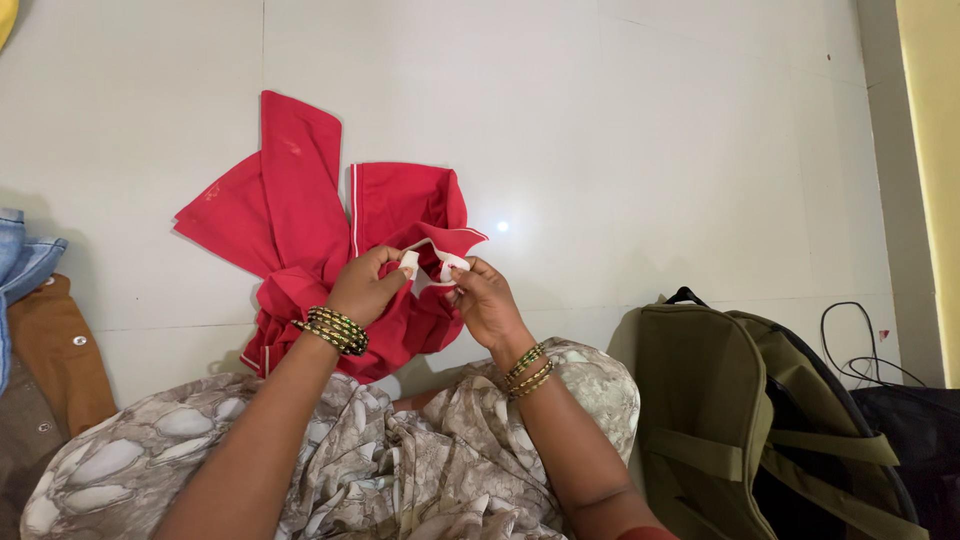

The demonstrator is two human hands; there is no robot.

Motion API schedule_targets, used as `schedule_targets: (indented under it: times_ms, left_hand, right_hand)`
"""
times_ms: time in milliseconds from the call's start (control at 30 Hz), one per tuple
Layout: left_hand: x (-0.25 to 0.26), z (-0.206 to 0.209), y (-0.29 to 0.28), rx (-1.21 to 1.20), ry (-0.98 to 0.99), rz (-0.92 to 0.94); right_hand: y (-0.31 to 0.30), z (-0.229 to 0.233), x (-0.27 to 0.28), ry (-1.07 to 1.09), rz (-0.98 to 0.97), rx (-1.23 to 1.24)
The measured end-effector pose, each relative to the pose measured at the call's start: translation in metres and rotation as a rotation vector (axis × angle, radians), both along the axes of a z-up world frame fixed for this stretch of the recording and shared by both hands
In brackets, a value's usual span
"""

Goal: The person buttons a yellow striped shirt and then folds it on the floor, followed by folding a red polo shirt.

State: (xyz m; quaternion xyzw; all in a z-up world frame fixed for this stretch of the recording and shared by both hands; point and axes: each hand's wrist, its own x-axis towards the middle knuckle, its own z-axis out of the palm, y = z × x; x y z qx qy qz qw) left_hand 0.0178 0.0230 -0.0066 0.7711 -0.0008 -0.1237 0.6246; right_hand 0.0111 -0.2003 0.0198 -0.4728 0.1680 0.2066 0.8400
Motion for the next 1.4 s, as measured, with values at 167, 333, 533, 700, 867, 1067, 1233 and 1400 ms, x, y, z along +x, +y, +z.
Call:
schedule_targets:
  times_ms: [167, 333, 533, 700, 867, 1067, 1233, 1400]
  left_hand:
    - [-0.003, 0.016, -0.005, 0.135, 0.107, -0.008]
    - [-0.007, 0.021, -0.01, -0.022, -0.092, 0.011]
    - [-0.01, 0.029, -0.012, 0.121, -0.222, 0.017]
    - [-0.013, 0.041, -0.015, 0.365, -0.429, 0.072]
    - [-0.017, 0.052, -0.014, 0.434, -0.572, 0.113]
    - [-0.016, 0.052, -0.011, 0.437, -0.611, 0.113]
    - [-0.017, 0.048, -0.014, 0.399, -0.649, 0.088]
    - [-0.019, 0.04, -0.017, 0.346, -0.565, 0.08]
  right_hand:
    - [0.017, -0.011, -0.007, -0.254, 0.026, -0.331]
    - [0.026, -0.014, -0.013, -0.357, 0.117, -0.471]
    - [0.028, -0.003, -0.011, -0.312, 0.122, -0.377]
    - [0.028, -0.004, -0.01, -0.303, 0.123, -0.36]
    - [0.023, -0.003, -0.009, -0.287, 0.153, -0.343]
    - [0.014, -0.012, -0.005, -0.163, 0.113, -0.095]
    - [0.014, -0.024, -0.007, -0.265, 0.13, -0.353]
    - [0.021, -0.021, -0.012, -0.42, 0.114, -0.632]
